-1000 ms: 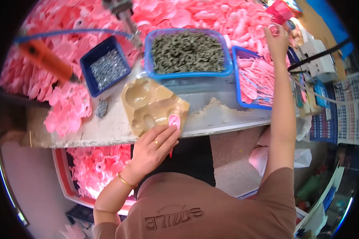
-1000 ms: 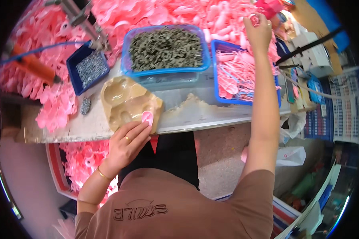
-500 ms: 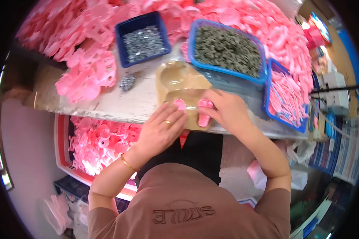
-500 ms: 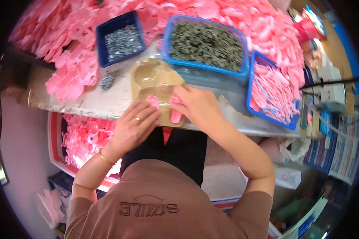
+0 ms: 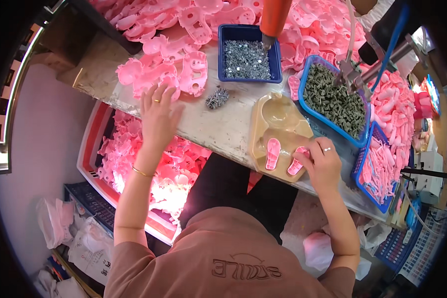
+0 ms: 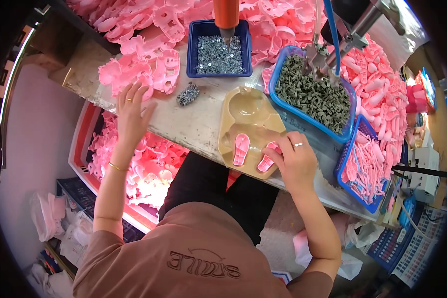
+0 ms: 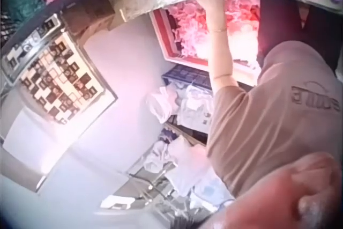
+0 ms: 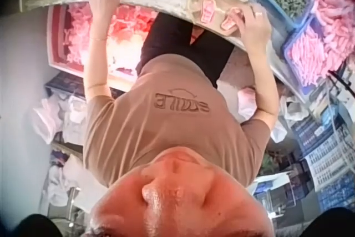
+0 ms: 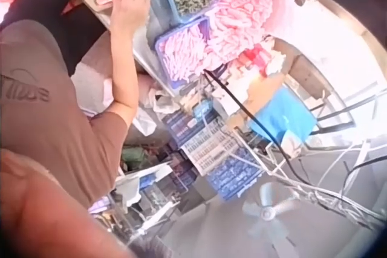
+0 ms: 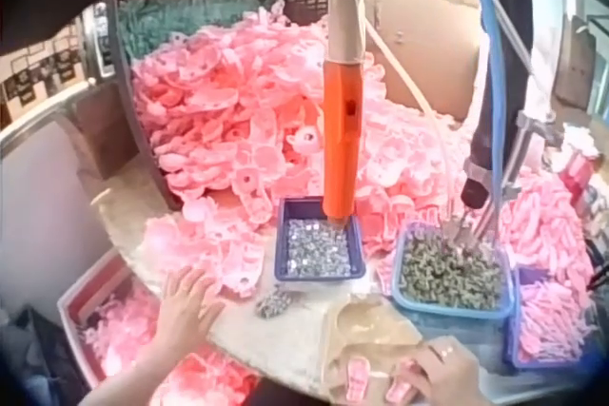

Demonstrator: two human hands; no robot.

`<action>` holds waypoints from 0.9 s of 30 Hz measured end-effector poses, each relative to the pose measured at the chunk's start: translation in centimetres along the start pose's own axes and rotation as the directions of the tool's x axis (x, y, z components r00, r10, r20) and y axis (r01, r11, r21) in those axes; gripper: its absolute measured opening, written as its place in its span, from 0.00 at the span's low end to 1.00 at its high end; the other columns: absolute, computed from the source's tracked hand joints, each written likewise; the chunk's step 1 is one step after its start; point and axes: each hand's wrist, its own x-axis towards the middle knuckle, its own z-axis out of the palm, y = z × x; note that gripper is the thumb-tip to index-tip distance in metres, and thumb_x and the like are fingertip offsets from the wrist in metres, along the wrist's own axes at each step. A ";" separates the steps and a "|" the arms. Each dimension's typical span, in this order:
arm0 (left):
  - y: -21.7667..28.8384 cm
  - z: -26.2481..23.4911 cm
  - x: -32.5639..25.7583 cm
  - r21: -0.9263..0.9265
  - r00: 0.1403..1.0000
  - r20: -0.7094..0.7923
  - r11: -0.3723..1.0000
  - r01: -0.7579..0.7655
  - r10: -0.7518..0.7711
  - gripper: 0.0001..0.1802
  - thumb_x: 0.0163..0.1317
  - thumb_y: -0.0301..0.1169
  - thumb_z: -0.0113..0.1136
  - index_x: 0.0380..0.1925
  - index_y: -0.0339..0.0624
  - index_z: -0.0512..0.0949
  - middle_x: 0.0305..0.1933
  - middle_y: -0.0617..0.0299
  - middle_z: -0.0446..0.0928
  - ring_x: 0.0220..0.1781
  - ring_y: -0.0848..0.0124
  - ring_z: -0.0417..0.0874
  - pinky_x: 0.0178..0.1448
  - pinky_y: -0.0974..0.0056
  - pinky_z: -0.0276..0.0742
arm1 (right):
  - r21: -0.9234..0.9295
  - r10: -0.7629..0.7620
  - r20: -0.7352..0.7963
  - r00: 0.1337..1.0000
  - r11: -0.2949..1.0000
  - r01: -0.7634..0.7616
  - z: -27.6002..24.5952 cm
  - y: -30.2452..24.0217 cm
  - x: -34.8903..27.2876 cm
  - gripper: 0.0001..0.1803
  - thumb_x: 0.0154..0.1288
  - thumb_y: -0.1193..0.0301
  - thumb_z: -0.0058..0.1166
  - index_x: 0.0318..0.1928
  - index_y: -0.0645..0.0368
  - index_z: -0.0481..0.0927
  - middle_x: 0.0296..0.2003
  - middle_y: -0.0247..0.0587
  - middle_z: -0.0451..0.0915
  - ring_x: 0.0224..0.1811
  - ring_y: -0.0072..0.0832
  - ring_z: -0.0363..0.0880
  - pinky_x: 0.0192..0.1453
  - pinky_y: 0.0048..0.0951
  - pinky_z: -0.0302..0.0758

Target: Assembling pink toy components using glue and a hand tool at a workbench.

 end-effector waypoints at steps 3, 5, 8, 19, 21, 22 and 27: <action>-2.8 -0.5 -0.5 -0.030 0.993 0.107 0.998 -0.053 0.056 0.16 0.61 0.29 0.63 0.49 0.41 0.78 0.57 0.54 0.77 0.63 0.50 0.74 0.71 0.47 0.64 | -0.048 -0.011 0.051 0.999 0.999 0.014 -0.3 -0.9 0.6 0.17 0.51 0.63 0.71 0.35 0.58 0.79 0.34 0.38 0.74 0.35 0.37 0.77 0.36 0.37 0.75; -2.9 -2.0 -0.6 -0.224 0.995 0.092 0.974 -0.027 0.048 0.09 0.63 0.26 0.61 0.44 0.41 0.80 0.53 0.56 0.80 0.62 0.53 0.76 0.70 0.49 0.66 | 0.064 0.039 0.004 0.999 0.997 -0.039 -0.5 -1.1 0.6 0.18 0.50 0.64 0.73 0.35 0.58 0.79 0.35 0.39 0.75 0.34 0.38 0.77 0.37 0.37 0.75; -2.2 -6.0 -0.2 -0.390 0.993 0.117 0.918 0.069 -0.025 0.07 0.63 0.23 0.61 0.41 0.38 0.80 0.49 0.56 0.82 0.62 0.56 0.77 0.69 0.52 0.67 | 0.122 0.045 -0.040 0.998 0.992 -0.040 -1.3 -1.2 0.4 0.19 0.49 0.66 0.74 0.39 0.58 0.80 0.37 0.41 0.76 0.36 0.39 0.78 0.38 0.36 0.76; 5.5 -7.0 -0.7 -0.784 0.919 0.264 0.620 0.027 0.293 0.14 0.59 0.20 0.61 0.47 0.39 0.79 0.52 0.55 0.81 0.66 0.54 0.74 0.71 0.51 0.65 | 0.217 -0.448 -0.135 0.884 0.857 0.468 -0.7 -6.6 2.3 0.20 0.45 0.73 0.71 0.43 0.53 0.84 0.42 0.37 0.81 0.43 0.39 0.79 0.46 0.38 0.77; 7.9 -5.5 -0.1 -0.685 0.963 0.200 0.728 0.006 0.181 0.25 0.61 0.23 0.61 0.60 0.38 0.73 0.68 0.49 0.70 0.75 0.53 0.64 0.76 0.50 0.58 | 0.155 -0.372 -0.139 0.918 0.907 0.391 -1.2 -5.1 1.3 0.19 0.46 0.74 0.69 0.43 0.54 0.84 0.41 0.36 0.81 0.43 0.38 0.79 0.46 0.38 0.77; 8.5 -4.9 0.1 -0.692 0.962 0.202 0.721 0.009 0.183 0.25 0.61 0.23 0.61 0.60 0.38 0.73 0.68 0.49 0.70 0.75 0.53 0.64 0.76 0.50 0.58 | 0.105 -0.304 -0.156 0.940 0.941 0.322 -1.5 -4.3 0.8 0.18 0.47 0.75 0.68 0.42 0.55 0.84 0.41 0.35 0.81 0.42 0.37 0.79 0.45 0.37 0.77; 11.5 -3.1 0.6 -0.750 0.936 0.254 0.661 0.031 0.245 0.44 0.56 0.31 0.70 0.72 0.43 0.60 0.77 0.49 0.56 0.79 0.51 0.54 0.79 0.50 0.52 | -0.031 -0.177 0.019 0.984 0.984 0.178 -1.0 -2.8 0.0 0.19 0.50 0.74 0.66 0.46 0.58 0.82 0.45 0.37 0.81 0.47 0.39 0.78 0.50 0.37 0.76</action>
